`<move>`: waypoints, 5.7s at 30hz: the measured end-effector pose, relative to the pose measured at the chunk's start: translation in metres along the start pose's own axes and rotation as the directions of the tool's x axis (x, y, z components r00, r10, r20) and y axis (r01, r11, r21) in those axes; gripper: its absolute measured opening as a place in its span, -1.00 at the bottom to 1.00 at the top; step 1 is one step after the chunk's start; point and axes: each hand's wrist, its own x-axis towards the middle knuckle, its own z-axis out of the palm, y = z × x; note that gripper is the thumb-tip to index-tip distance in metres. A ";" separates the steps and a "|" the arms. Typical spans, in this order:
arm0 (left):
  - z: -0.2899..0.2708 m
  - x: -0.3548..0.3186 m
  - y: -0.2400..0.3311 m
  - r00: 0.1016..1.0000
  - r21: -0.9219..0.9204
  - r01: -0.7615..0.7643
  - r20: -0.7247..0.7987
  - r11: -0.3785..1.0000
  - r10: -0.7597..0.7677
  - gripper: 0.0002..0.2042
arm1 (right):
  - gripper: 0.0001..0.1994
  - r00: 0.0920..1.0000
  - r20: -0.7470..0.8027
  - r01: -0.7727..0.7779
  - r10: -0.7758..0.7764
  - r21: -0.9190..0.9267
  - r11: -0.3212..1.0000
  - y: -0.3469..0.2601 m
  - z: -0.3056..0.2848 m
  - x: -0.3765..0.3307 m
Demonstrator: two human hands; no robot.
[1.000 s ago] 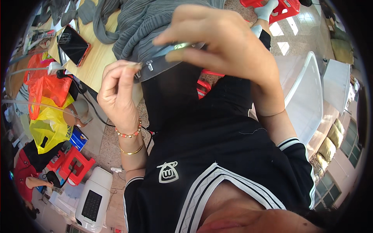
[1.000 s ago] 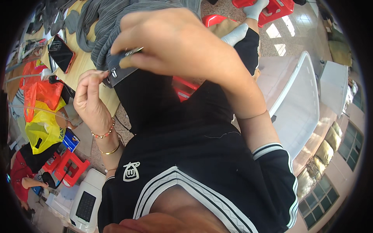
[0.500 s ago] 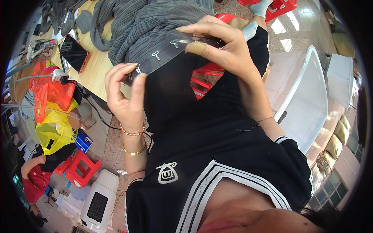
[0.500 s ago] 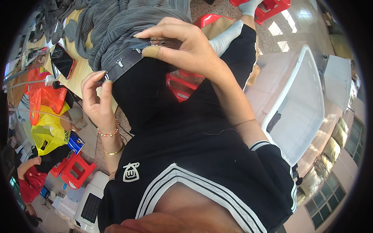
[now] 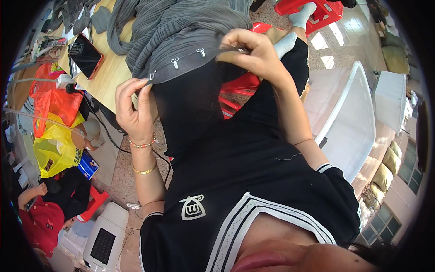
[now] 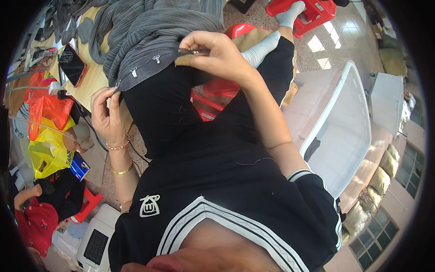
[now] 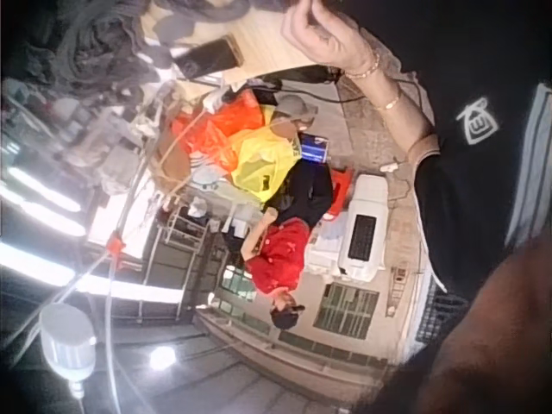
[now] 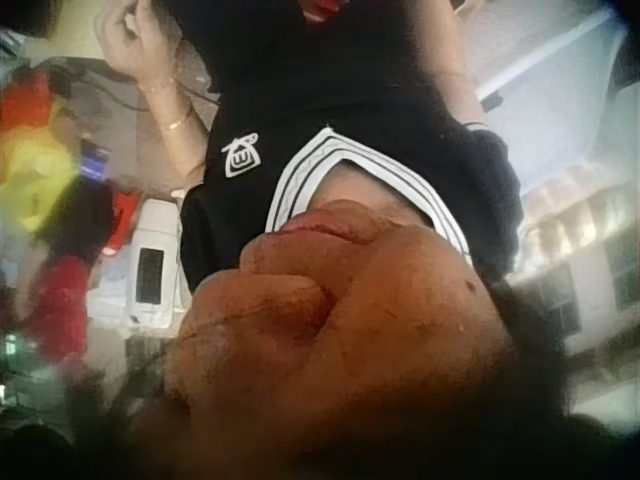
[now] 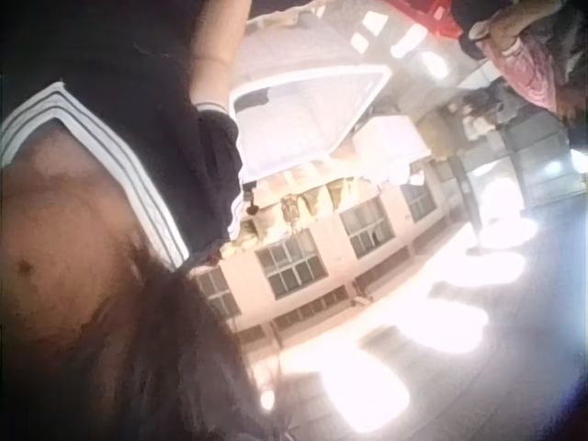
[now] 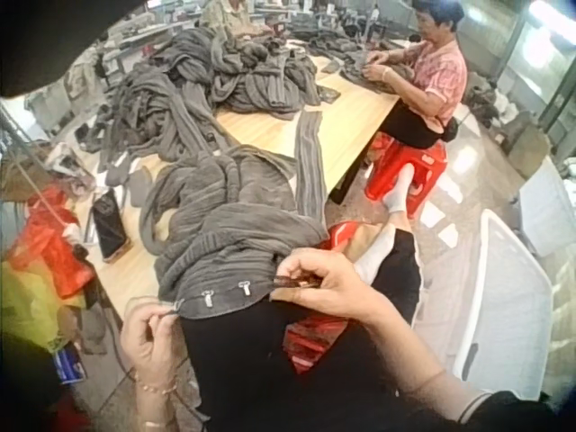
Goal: The person trims threads along the fasteners of a garment using thread snips, puts it aside, picks up another garment from the table, and trims threads along its fasteners with the thread snips.
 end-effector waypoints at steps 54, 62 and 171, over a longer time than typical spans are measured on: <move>0.023 0.031 0.041 0.879 -0.689 0.436 0.188 0.579 -0.438 -0.86 | -0.75 0.934 0.209 0.348 -0.290 -0.715 0.606 -0.087 0.045 0.030; 0.019 0.030 0.041 0.874 -0.674 0.445 0.182 0.590 -0.451 -0.86 | -0.81 0.939 0.151 0.328 -0.309 -0.657 0.678 -0.077 0.038 0.029; 0.028 0.011 0.047 0.972 0.200 -0.219 -0.045 0.955 0.232 -0.72 | -0.73 0.860 -0.021 0.291 -0.510 -0.802 0.522 -0.054 0.058 -0.017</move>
